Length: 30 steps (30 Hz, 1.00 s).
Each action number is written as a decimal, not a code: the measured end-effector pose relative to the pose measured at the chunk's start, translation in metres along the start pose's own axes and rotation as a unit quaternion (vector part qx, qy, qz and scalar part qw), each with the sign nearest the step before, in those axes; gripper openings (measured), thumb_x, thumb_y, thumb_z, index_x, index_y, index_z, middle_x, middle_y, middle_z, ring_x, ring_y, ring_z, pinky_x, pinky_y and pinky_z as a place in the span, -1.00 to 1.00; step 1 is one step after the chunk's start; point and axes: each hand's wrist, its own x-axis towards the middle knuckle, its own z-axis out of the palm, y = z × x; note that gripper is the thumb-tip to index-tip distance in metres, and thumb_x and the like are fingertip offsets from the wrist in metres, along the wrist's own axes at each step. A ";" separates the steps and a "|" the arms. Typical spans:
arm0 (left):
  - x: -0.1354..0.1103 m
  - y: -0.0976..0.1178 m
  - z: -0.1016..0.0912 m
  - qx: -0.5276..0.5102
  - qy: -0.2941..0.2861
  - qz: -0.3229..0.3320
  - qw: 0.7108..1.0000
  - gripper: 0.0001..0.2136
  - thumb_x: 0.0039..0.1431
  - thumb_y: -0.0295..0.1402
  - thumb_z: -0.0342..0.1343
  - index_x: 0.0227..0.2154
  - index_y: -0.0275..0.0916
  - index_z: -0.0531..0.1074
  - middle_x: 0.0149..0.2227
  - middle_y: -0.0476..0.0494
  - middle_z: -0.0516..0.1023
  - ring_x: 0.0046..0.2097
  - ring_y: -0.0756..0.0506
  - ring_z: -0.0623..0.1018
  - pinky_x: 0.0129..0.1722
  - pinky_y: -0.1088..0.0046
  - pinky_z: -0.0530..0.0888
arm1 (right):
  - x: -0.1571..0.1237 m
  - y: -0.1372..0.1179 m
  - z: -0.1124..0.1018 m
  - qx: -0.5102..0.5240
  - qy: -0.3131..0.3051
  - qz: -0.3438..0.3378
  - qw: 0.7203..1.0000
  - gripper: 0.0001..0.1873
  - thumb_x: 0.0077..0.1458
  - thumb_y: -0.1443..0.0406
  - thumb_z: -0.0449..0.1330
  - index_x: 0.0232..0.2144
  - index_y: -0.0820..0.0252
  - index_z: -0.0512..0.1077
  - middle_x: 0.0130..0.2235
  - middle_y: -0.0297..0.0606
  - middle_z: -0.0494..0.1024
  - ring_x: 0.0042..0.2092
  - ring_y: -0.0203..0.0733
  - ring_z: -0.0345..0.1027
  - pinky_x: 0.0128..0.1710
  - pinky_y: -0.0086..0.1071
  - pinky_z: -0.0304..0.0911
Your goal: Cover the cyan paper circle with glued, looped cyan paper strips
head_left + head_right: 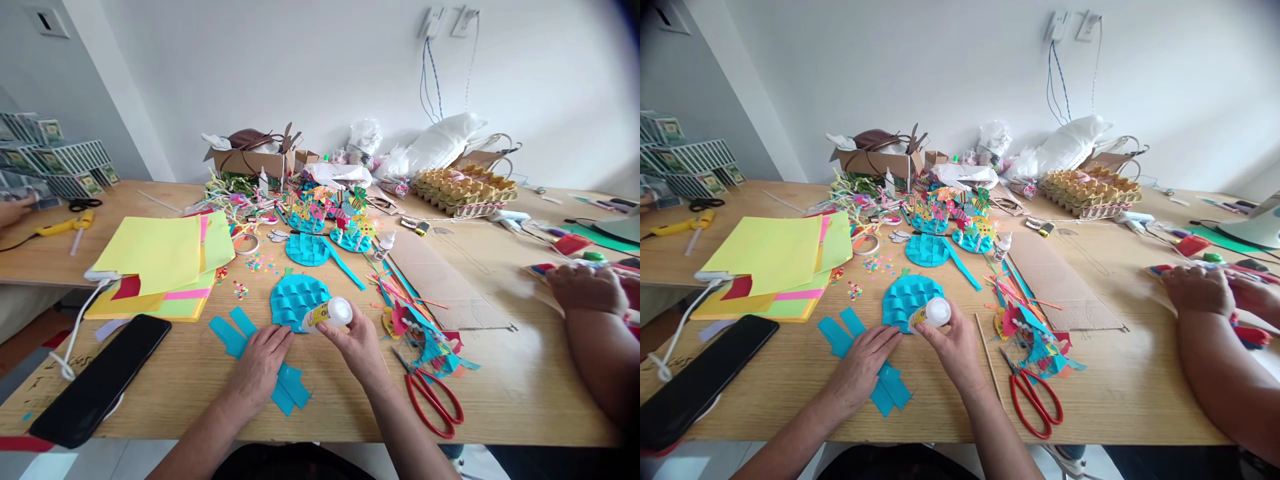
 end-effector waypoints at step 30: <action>0.002 0.003 -0.001 -0.001 -0.010 -0.013 1.000 -0.70 0.19 -0.51 -0.12 -0.03 -0.34 0.33 0.01 -0.21 0.42 0.01 -0.19 0.36 -0.07 0.20 0.37 | 0.013 -0.014 0.011 -0.084 -0.002 -0.044 0.995 -0.76 -0.15 0.13 0.26 -0.54 0.15 0.35 -0.55 -0.41 0.40 -0.49 -0.28 0.23 -0.49 -0.47 0.09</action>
